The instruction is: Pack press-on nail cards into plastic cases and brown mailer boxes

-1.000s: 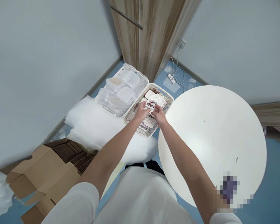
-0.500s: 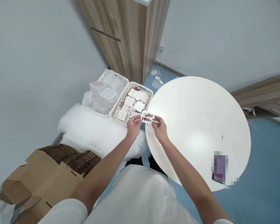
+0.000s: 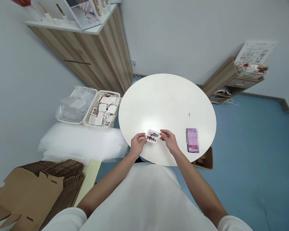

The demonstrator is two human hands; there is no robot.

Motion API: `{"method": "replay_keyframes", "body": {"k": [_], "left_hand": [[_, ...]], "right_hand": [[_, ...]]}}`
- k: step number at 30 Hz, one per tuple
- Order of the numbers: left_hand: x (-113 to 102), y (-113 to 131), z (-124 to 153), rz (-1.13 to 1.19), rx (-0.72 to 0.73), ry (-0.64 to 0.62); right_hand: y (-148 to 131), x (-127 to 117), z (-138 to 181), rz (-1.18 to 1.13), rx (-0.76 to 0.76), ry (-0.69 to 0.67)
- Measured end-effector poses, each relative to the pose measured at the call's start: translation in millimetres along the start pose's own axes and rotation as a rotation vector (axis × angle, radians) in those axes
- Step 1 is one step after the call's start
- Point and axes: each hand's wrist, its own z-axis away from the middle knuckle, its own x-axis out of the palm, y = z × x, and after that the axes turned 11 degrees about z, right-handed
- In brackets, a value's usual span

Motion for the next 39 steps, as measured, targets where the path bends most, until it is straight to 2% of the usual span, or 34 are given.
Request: {"method": "replay_keyframes", "body": {"k": [7,14,21,26,29,33,39], "left_hand": [[42,-19,20,-0.040,-0.046,-0.121],[59,-26,30,-0.042,-0.248,-0.263],[64,-31,27,-0.117,-0.201,-0.314],[61,-27,19,-0.167,-0.178,-0.336],[56,-23,12,-0.189,-0.140,-0.368],[53,-17,3,-0.254,-0.064,-0.451],[57,-14,-3,-0.259,-0.115,-0.539]], "right_hand": [[19,-45,18,-0.038,-0.021,-0.004],[37,-58,30,-0.170,0.039,0.122],[49,-34,49,-0.305,0.139,0.156],[52,-22,55,-0.259,0.120,0.082],[50,-25,55,-0.211,0.092,0.033],[48,-35,48,-0.212,0.122,0.091],[50,-47,40,-0.193,0.093,0.114]]}}
